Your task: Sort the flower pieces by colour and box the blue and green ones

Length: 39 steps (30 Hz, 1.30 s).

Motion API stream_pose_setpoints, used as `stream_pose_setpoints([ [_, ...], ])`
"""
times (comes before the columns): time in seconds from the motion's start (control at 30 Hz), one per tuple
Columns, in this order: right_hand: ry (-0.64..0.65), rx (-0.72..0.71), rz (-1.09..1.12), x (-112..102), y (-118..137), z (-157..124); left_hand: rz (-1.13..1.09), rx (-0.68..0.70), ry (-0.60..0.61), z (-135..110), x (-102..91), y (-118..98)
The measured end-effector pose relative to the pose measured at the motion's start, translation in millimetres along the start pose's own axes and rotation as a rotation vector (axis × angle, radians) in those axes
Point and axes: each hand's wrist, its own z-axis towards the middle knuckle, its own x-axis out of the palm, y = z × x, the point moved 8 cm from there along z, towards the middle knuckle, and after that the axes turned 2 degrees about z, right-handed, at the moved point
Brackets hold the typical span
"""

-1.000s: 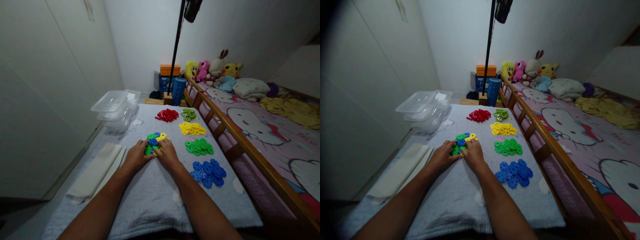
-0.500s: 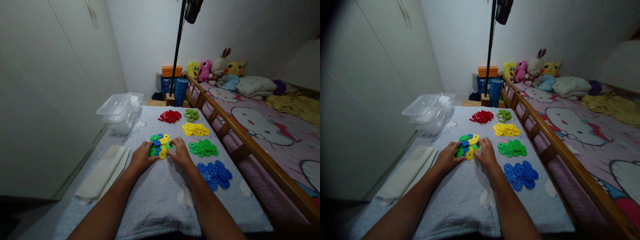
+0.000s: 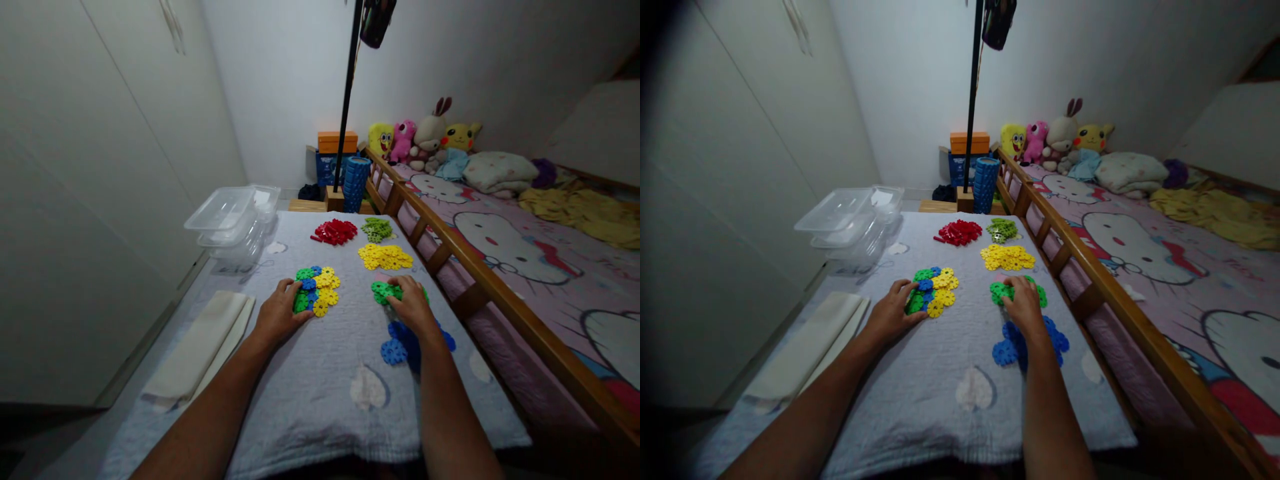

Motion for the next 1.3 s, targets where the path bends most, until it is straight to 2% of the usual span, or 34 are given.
stream_pose_setpoints([
  [0.23,-0.032,0.104,-0.117,4.9,-19.8,-0.1,-0.005,0.022,-0.006,0.7,0.3,-1.9],
  [0.53,-0.022,0.144,-0.175,12.6,-18.4,-2.5,-0.01,0.034,0.007,1.1,1.3,-1.6],
  [0.7,-0.045,0.146,-0.144,7.7,-13.8,-2.8,-0.014,0.057,0.012,1.6,0.5,-3.3],
  [0.77,-0.055,0.106,-0.096,7.2,0.0,-1.3,-0.021,0.066,0.016,1.7,0.0,-4.0],
  [0.83,-0.033,0.017,-0.013,13.4,24.2,0.1,-0.025,0.07,0.015,1.6,-0.4,-4.1],
  [0.97,0.087,-0.165,0.154,45.4,83.6,-6.3,-0.031,0.08,0.007,1.1,-0.1,-4.0],
  [1.07,0.126,-0.242,0.186,68.3,116.6,-17.5,-0.048,0.091,-0.013,0.6,0.2,-3.6],
  [1.17,0.15,-0.293,0.168,82.9,134.1,-27.2,-0.08,0.107,-0.031,0.3,0.1,-4.4],
  [1.3,0.163,-0.307,0.145,89.9,137.8,-30.6,-0.123,0.132,-0.04,0.1,-0.3,-8.3],
])
